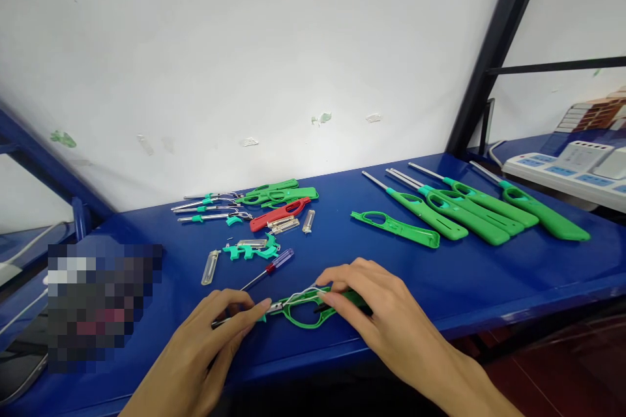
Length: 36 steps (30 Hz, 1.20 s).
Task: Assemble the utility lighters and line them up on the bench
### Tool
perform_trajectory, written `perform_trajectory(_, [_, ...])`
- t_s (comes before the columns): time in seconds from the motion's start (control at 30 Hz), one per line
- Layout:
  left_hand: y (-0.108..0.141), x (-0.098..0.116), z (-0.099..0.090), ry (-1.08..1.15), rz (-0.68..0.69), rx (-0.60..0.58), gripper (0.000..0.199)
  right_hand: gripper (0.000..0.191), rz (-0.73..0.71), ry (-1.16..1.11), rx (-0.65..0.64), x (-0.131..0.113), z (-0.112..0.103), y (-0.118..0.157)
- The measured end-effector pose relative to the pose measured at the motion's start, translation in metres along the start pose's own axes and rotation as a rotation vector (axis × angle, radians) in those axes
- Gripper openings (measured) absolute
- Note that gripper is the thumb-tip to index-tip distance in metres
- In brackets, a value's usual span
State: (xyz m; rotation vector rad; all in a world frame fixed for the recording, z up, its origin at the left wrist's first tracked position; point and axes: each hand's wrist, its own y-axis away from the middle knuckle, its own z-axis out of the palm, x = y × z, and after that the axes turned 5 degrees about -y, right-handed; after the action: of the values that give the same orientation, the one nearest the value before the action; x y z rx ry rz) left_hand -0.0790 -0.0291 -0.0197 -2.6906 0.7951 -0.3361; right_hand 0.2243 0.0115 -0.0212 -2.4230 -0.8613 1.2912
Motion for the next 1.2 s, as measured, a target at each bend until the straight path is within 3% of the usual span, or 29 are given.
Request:
perform_trajectory(0.3, [0.0,-0.003,0.002,-0.022,0.011,0.004,0.052,0.013,-0.097,-0.041,-0.057,0.006,-0.009,0.002])
perform_trajectory(0.47, [0.0,-0.002,0.002,-0.025,0.022,0.017,0.053,0.015,-0.059,-0.008,-0.093,0.008,-0.01,0.005])
perform_trajectory(0.73, [-0.004,0.007,-0.001,-0.006,-0.028,0.061,0.048,0.015,0.055,-0.013,-0.04,0.01,-0.004,0.006])
perform_trajectory(0.9, [-0.007,0.015,-0.014,-0.023,-0.062,0.193,0.045,0.016,0.088,-0.012,-0.054,0.01,-0.004,0.007])
perform_trajectory(1.03, [-0.033,0.001,-0.023,-0.038,-0.042,0.306,0.036,0.02,0.106,0.01,-0.073,0.007,-0.005,0.007])
perform_trajectory(1.2, [-0.075,-0.03,-0.025,-0.201,-0.06,-0.009,0.025,0.02,0.056,0.015,-0.08,0.009,-0.005,0.007])
